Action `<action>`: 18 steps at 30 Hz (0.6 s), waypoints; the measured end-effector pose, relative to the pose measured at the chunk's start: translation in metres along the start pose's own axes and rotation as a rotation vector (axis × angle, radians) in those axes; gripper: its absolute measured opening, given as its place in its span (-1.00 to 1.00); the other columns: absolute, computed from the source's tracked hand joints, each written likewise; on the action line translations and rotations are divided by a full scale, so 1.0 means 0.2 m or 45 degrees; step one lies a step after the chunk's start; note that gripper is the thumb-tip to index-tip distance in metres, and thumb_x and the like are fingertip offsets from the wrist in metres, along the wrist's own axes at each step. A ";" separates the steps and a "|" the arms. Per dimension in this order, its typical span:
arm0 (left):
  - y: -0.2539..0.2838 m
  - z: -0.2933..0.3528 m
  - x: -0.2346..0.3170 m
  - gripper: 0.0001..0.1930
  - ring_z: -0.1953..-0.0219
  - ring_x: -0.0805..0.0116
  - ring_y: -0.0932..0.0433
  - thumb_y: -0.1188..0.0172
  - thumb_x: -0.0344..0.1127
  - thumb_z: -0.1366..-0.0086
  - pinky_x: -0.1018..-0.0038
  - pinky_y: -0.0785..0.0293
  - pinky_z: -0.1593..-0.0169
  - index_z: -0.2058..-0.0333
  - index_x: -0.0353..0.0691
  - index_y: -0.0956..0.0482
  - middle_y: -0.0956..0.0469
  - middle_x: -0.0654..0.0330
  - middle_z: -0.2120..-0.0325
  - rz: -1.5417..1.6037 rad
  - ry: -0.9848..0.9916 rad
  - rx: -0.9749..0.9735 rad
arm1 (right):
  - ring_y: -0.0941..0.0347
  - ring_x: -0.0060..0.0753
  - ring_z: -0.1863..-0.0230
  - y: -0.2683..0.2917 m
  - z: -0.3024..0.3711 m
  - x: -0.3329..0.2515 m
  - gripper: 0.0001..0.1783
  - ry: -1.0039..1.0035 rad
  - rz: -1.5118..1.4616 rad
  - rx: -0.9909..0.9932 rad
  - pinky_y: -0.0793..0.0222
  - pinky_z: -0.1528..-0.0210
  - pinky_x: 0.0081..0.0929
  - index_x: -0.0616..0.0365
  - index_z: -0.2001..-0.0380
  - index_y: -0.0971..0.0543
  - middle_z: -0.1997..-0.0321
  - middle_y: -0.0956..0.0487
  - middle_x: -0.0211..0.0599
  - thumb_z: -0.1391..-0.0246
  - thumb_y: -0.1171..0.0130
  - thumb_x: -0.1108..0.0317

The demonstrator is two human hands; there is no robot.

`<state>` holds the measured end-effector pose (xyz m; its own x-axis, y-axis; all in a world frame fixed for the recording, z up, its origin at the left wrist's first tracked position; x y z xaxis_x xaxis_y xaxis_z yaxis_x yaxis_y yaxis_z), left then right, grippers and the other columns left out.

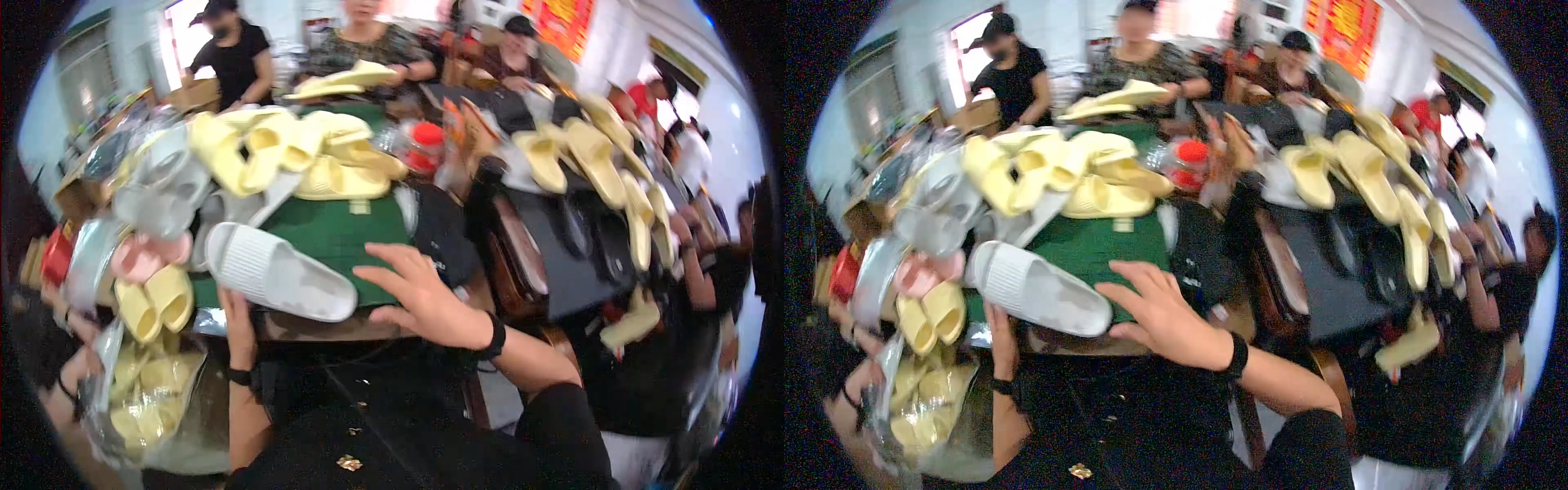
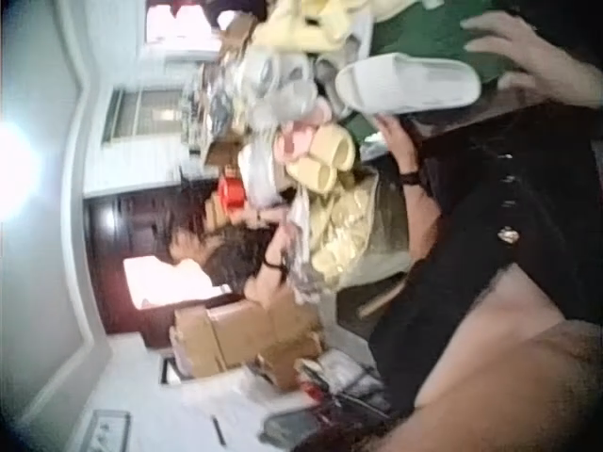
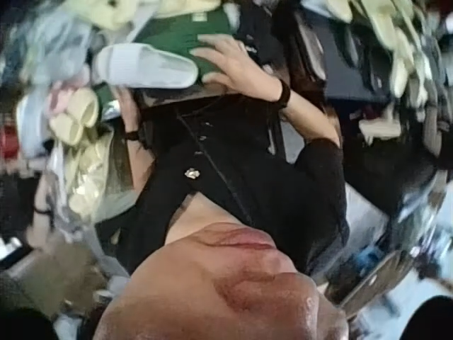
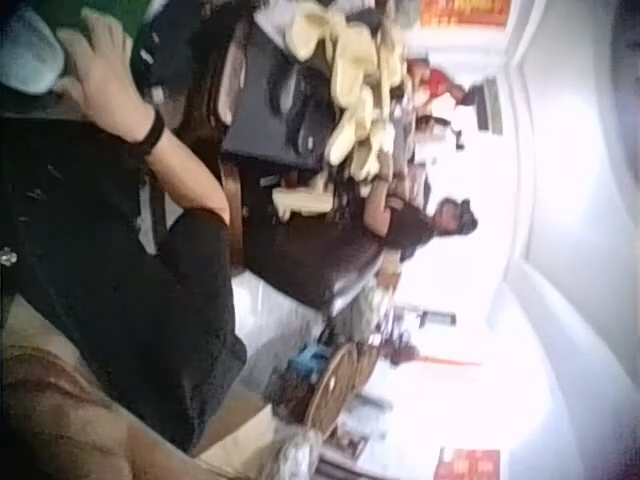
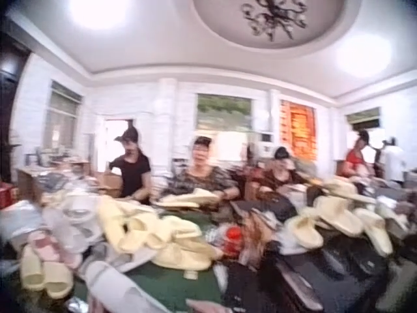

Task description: The recorder and other workers are sorting and assembling different styles and colors of slides/sandals by pairing them and preparing them for further processing or packaging.

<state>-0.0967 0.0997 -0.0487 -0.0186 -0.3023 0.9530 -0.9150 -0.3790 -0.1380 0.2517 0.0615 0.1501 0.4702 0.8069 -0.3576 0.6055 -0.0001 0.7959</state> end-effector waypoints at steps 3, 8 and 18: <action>-0.10 0.01 0.14 -0.38 -0.24 0.28 -0.27 0.06 -0.15 -0.54 0.38 -0.22 -0.28 -0.42 -0.29 0.01 -0.16 0.07 -0.34 -0.076 -0.017 0.039 | -0.21 0.06 -0.29 0.22 0.16 0.05 -0.33 -0.167 0.224 0.229 -0.16 -0.28 -0.08 0.06 -0.15 -0.47 -0.32 -0.29 -0.06 0.10 -0.42 0.35; -0.10 -0.01 0.16 -0.38 -0.18 0.28 -0.33 0.01 -0.16 -0.52 0.35 -0.27 -0.22 -0.40 -0.30 -0.03 -0.30 0.05 -0.24 -0.018 -0.036 0.061 | -0.33 0.04 -0.15 0.55 0.57 0.13 -0.45 -0.453 0.554 0.616 -0.25 -0.21 -0.12 0.09 0.01 -0.57 -0.14 -0.46 -0.12 0.20 -0.41 0.44; -0.20 0.07 0.50 -0.15 -0.09 0.21 -0.38 -0.32 -0.21 -0.29 0.33 -0.34 -0.16 -0.38 -0.29 0.01 -0.38 -0.04 -0.08 -0.367 -0.158 0.161 | -0.47 -0.47 0.00 0.51 0.79 0.34 -0.67 -0.804 -0.224 0.870 -0.34 -0.13 -0.51 0.26 0.09 -0.56 0.04 -0.55 -0.34 -0.05 -0.11 0.71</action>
<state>-0.0555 0.0725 0.0493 0.2900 -0.2678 0.9188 -0.8180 -0.5676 0.0927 0.4464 0.0226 0.1305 0.4756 0.3596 -0.8028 0.8518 -0.4160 0.3184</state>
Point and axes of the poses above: each hand's wrist, its own z-axis away from the middle knuckle, its own y-axis out of the back of the hand, x = y × z, the point moved 8 cm from there along -z, towards the middle knuckle
